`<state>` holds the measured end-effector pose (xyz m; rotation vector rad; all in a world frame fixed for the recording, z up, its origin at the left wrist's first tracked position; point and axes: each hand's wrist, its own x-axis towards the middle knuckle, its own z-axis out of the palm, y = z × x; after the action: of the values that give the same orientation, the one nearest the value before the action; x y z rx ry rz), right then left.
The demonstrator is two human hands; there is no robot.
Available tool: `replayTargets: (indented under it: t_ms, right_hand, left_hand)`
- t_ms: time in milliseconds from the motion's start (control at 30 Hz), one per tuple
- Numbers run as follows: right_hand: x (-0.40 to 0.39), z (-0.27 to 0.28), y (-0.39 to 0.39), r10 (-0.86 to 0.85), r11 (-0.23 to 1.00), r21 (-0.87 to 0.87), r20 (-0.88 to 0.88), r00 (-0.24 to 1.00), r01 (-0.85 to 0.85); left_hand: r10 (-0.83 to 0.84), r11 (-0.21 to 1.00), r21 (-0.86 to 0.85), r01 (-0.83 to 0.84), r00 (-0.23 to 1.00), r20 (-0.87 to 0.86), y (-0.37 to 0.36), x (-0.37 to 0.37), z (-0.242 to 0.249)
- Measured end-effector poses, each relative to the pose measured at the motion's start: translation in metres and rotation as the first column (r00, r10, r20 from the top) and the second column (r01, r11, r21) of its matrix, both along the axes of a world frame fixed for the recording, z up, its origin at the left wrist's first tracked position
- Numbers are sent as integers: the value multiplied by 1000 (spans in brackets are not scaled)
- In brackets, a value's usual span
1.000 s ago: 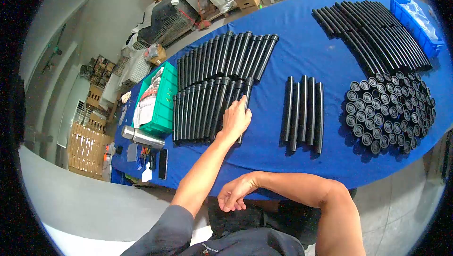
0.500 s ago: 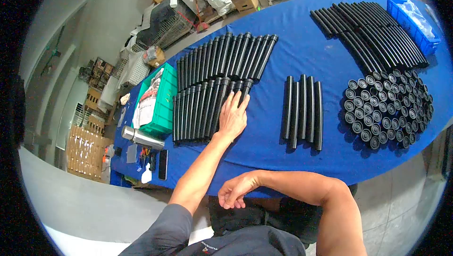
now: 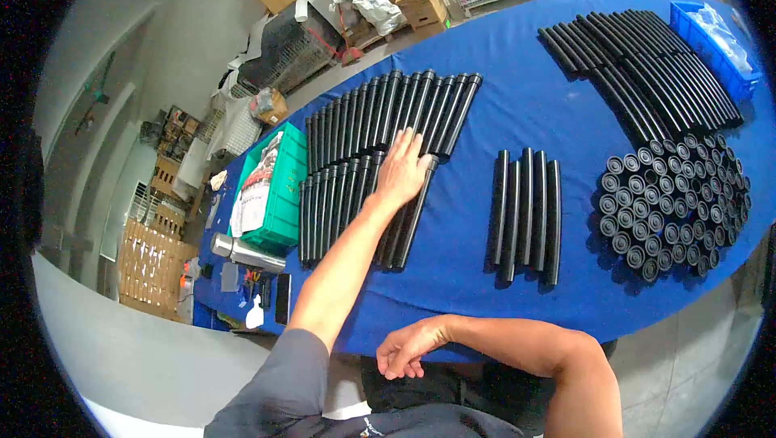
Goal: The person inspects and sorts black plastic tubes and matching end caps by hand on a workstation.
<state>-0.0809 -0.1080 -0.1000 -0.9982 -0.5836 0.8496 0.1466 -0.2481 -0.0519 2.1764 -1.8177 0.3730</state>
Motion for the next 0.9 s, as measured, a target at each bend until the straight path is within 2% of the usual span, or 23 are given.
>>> replayTargets:
  t_ms: [133, 333, 567, 700, 833, 867, 900]
  right_hand:
    - [1, 2, -5, 7, 1000, 9, 5, 1000, -7]
    - [2, 1, -4, 5, 1000, 5, 25, 1000, -5]
    - [3, -1, -1, 10, 1000, 17, 21, 1000, -10]
    - [2, 1, -2, -10, 1000, 6, 32, 999, 10]
    - [1, 0, -1, -14, 1000, 10, 21, 1000, 14]
    - [1, 0, 0, -13, 1000, 10, 20, 1000, 12]
    - [2, 0, 0, -8, 1000, 6, 21, 1000, 8]
  left_hand:
    - [100, 961, 250, -119, 991, 85, -38, 27, 8]
    - [98, 943, 310, -118, 992, 78, -62, 59, 0]
    - [163, 953, 259, -159, 987, 5, -66, 56, -8]
    - [134, 933, 333, -138, 990, 36, -68, 59, -3]
    - [67, 988, 138, -64, 998, -11, -66, 40, 7]
    - [57, 986, 156, -51, 998, -34, -69, 27, 11]
    - [37, 982, 186, -39, 999, 18, -73, 17, 10]
